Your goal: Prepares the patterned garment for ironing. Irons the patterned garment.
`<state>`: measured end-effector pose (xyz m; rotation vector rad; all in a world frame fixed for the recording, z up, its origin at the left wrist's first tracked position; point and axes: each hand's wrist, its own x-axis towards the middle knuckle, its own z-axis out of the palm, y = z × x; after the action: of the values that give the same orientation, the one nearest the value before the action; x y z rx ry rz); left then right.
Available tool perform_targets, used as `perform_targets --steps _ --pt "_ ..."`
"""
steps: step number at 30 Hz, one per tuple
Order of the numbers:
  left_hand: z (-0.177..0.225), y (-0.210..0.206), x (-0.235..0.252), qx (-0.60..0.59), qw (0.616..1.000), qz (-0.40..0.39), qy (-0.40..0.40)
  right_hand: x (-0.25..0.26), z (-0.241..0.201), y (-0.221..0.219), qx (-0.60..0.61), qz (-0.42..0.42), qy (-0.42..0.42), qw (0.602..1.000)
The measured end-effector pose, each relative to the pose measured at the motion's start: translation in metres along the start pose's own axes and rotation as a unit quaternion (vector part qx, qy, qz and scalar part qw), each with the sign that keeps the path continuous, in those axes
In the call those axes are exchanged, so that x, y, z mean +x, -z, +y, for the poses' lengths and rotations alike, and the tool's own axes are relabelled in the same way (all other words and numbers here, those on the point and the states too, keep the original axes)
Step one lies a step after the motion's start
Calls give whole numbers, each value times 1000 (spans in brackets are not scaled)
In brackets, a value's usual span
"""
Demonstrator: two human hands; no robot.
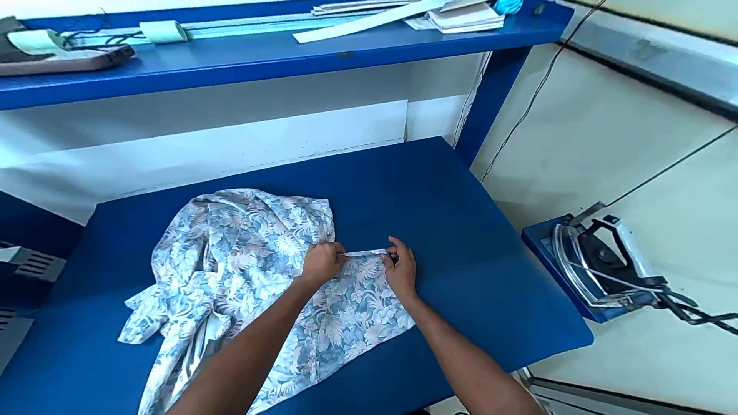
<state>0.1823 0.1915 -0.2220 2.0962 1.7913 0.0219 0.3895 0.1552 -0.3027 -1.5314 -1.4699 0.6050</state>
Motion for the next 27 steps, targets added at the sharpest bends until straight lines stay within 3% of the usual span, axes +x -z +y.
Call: perform_targets --steps 2,5,8,11,14,17,20,22,25,27 --pt "0 -5 7 0 999 0 37 10 -3 -7 -21 4 -49 999" --pt "-1 -15 15 -39 997 60 24 28 -20 1 -77 -15 -95 992" --pt "4 -27 -2 -45 982 154 -96 20 -41 11 -133 0 17 991" --pt "1 -58 -15 -23 966 162 -201 -4 -42 0 -176 -81 139 971" --pt "-14 -99 -24 55 976 117 -176 -22 -6 -9 -331 -193 138 913" --pt "-17 -107 -36 89 981 129 -111 -29 1 2 -369 -211 126 896" --pt "-10 -86 -40 113 990 49 -73 -32 2 3 -351 -199 132 905" --pt "-3 -62 -36 102 992 8 -74 -29 0 6 -272 -153 134 941" --pt "0 -37 -22 70 985 80 -136 -14 -19 11 -194 -62 106 973" --pt "-1 -30 -7 55 983 99 -148 4 -30 9 -191 -64 57 978"
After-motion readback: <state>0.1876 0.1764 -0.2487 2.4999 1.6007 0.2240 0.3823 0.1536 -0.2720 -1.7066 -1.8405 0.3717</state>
